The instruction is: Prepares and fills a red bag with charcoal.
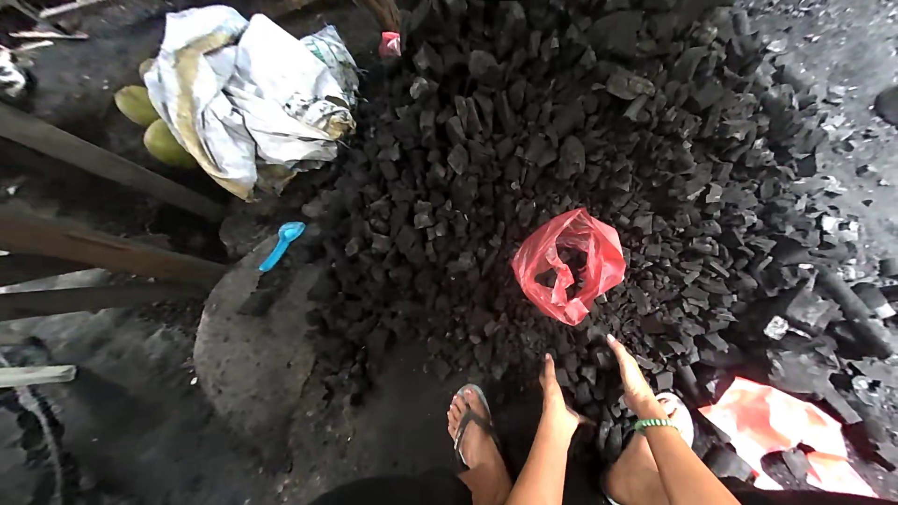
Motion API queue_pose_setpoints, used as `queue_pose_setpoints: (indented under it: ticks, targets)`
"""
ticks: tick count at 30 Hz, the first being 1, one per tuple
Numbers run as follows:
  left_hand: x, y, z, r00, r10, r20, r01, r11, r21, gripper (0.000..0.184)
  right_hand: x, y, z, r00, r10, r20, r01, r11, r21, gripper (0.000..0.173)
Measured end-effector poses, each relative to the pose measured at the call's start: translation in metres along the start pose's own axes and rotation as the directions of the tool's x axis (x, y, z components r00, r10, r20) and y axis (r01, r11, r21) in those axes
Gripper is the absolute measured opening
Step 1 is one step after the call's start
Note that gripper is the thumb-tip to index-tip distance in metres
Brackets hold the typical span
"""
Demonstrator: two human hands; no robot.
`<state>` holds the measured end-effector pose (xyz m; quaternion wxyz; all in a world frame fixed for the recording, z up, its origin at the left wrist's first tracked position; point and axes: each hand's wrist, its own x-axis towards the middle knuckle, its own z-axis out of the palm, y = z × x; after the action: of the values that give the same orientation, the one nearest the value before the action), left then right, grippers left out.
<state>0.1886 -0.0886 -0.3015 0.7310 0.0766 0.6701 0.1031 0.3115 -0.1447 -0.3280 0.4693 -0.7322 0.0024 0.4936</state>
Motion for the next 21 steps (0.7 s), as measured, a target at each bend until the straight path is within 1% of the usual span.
queue_pose_setpoints:
  ticks: [2, 4, 8, 10, 12, 14, 15, 16, 17, 18, 20, 21]
  targets:
    - [-0.008, 0.003, 0.010, 0.998, -0.029, 0.056, 0.028, 0.999, 0.028, 0.080, -0.006, -0.003, 0.003, 0.997, 0.071, -0.027, -0.069, 0.995, 0.077, 0.058]
    - [-0.009, 0.003, 0.013, 0.996, -0.045, 0.081, 0.037, 0.995, 0.091, 0.079, -0.007, -0.005, 0.002, 0.995, 0.102, -0.006, -0.101, 0.988, 0.117, 0.058]
    - [-0.014, 0.006, 0.012, 0.991, -0.058, 0.118, 0.038, 0.986, 0.160, 0.072, -0.005, -0.010, 0.002, 0.994, 0.099, 0.051, -0.106, 0.982, 0.157, 0.057]
    - [-0.023, 0.012, 0.016, 0.989, -0.054, 0.140, 0.028, 0.983, 0.181, 0.070, -0.010, -0.019, 0.002, 0.996, 0.067, 0.053, -0.076, 0.979, 0.187, 0.055]
    - [-0.037, 0.019, 0.025, 0.984, -0.014, 0.175, -0.028, 0.971, 0.238, 0.065, -0.019, -0.030, 0.001, 1.000, -0.019, 0.017, 0.013, 0.961, 0.275, 0.054]
    - [-0.055, 0.029, 0.039, 0.970, 0.072, 0.233, -0.138, 0.949, 0.282, 0.060, -0.023, -0.040, -0.003, 0.988, -0.155, -0.008, 0.145, 0.905, 0.399, 0.061]
    - [-0.067, 0.036, 0.046, 0.955, 0.124, 0.271, -0.204, 0.935, 0.290, 0.059, -0.026, -0.049, -0.005, 0.971, -0.241, -0.010, 0.219, 0.864, 0.453, 0.064]
    - [-0.080, 0.044, 0.052, 0.935, 0.168, 0.313, -0.262, 0.921, 0.290, 0.058, -0.030, -0.060, -0.007, 0.942, -0.335, -0.015, 0.298, 0.816, 0.496, 0.064]
    - [-0.094, 0.054, 0.057, 0.912, 0.204, 0.355, -0.315, 0.904, 0.289, 0.058, -0.035, -0.073, -0.007, 0.899, -0.436, -0.030, 0.386, 0.759, 0.524, 0.062]
    - [-0.107, 0.065, 0.060, 0.885, 0.233, 0.402, -0.365, 0.885, 0.291, 0.058, -0.039, -0.088, -0.008, 0.846, -0.533, -0.028, 0.460, 0.703, 0.542, 0.064]
    - [-0.129, 0.089, 0.066, 0.835, 0.284, 0.471, -0.446, 0.851, 0.278, 0.053, -0.045, -0.123, -0.006, 0.753, -0.658, 0.002, 0.544, 0.625, 0.559, 0.075]
    - [-0.133, 0.102, 0.068, 0.819, 0.298, 0.491, -0.467, 0.844, 0.266, 0.053, -0.045, -0.139, -0.002, 0.715, -0.698, 0.035, 0.558, 0.600, 0.573, 0.079]
